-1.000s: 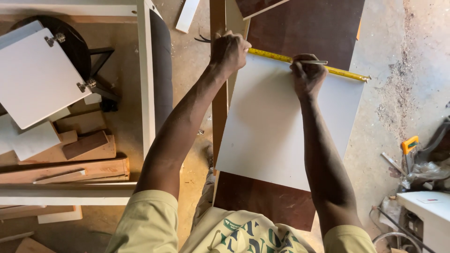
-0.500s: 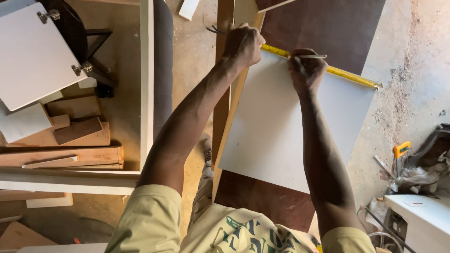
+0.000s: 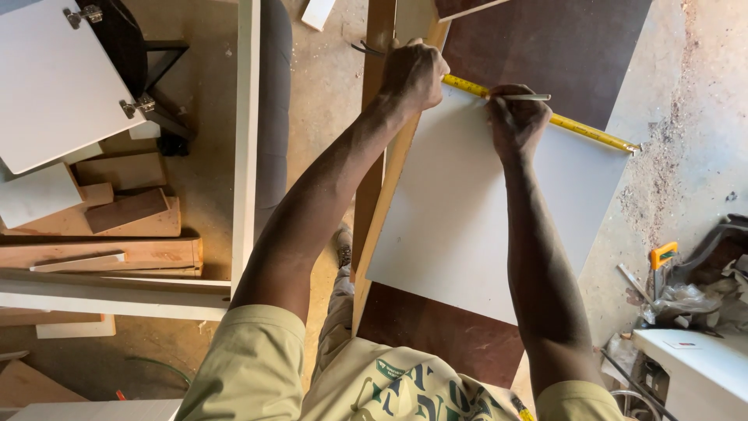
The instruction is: The person measures a white rectangular board with a tape measure and marks it with a pencil. They flip the board over and repeat the measuring and marking process on the other side. The person then places a dark brown board on top of the white board and marks the brown board with the pencil.
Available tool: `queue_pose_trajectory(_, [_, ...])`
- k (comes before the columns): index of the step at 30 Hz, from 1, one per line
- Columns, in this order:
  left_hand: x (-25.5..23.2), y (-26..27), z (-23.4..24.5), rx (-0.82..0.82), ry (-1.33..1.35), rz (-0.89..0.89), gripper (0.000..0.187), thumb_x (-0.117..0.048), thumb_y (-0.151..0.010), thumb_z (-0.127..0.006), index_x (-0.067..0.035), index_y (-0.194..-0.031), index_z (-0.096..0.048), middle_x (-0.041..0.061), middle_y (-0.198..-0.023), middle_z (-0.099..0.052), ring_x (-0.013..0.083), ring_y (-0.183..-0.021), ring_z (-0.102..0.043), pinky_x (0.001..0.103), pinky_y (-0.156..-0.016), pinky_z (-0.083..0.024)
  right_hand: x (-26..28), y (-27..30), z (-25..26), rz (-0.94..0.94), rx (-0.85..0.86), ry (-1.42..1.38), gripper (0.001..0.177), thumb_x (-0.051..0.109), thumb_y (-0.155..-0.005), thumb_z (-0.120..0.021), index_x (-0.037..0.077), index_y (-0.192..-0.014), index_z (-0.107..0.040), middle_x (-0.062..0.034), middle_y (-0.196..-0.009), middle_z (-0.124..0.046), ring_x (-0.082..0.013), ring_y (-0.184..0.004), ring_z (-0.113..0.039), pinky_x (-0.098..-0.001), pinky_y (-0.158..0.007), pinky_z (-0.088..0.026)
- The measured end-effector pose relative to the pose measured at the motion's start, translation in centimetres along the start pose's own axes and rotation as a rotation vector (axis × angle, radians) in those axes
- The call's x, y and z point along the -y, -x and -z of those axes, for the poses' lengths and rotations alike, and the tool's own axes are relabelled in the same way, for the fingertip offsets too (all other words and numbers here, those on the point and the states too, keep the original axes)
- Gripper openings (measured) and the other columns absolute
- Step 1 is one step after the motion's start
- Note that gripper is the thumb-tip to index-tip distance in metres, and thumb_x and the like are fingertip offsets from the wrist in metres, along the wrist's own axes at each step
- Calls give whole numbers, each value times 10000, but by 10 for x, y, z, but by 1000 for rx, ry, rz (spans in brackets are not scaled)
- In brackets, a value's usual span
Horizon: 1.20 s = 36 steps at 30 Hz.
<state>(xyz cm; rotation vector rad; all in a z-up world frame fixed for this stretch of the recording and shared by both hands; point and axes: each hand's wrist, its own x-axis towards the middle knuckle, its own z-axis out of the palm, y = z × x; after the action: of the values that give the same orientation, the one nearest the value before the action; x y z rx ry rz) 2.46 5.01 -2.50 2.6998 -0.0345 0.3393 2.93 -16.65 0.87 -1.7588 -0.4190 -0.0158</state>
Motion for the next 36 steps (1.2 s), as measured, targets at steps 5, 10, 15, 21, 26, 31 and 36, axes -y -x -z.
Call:
queue_pose_trajectory(5, [0, 0, -1, 49, -8, 23, 314, 74, -522, -659, -235, -497, -615, -72, -474, -581, 234, -807, -714, 530, -793, -495, -1, 1, 1, 29, 10, 44, 124, 20, -868, -656, 8, -763, -722, -107, -823, -715, -125, -632, -592, -257, -555, -423])
queue_pose_trajectory(10, [1, 1, -2, 3, -20, -6, 369, 63, -498, -634, -255, -457, -452, -102, -434, -435, 198, -710, -670, 460, -708, -476, 2, -1, 0, 11, -9, 85, 98, 16, -827, -655, 19, -853, -749, -93, -883, -748, -124, -694, -625, -259, -572, -456])
queue_pose_trajectory(15, [-2, 0, 3, 26, -26, 3, 337, 64, -515, -661, -258, -472, -570, -83, -460, -538, 210, -735, -684, 499, -753, -474, 3, 0, 0, -2, -17, 79, 89, -9, -835, -644, 23, -805, -721, -80, -827, -721, -115, -636, -582, -259, -520, -410])
queue_pose_trajectory(21, [-1, 1, 3, 28, -21, 9, 339, 76, -529, -649, -248, -482, -561, -89, -458, -525, 212, -763, -693, 494, -759, -469, 8, -1, -3, -76, -67, 82, 98, 29, -780, -638, 35, -706, -702, -76, -740, -688, -118, -608, -611, -245, -511, -427])
queue_pose_trajectory(26, [-1, 0, 2, 18, -28, 8, 356, 74, -526, -670, -251, -474, -532, -98, -452, -500, 238, -828, -736, 533, -789, -508, 12, -4, -5, -212, -177, 6, 103, 41, -751, -634, 42, -754, -738, -43, -602, -623, -83, -458, -503, -230, -395, -333])
queue_pose_trajectory(31, [-3, -2, 1, 70, -3, 42, 296, 56, -580, -695, -240, -566, -706, -25, -554, -662, 225, -752, -664, 550, -820, -487, 25, -4, -11, -200, -299, -116, 100, 33, -733, -598, 1, -718, -691, -69, -544, -605, -110, -401, -495, -239, -363, -299])
queue_pose_trajectory(36, [-2, -1, -3, 16, -2, 23, 303, 52, -548, -714, -241, -523, -640, -41, -523, -619, 233, -727, -657, 519, -741, -465, 15, -5, -17, -176, -306, -149, 109, 37, -762, -614, 9, -769, -719, -93, -574, -636, -116, -409, -496, -243, -355, -326])
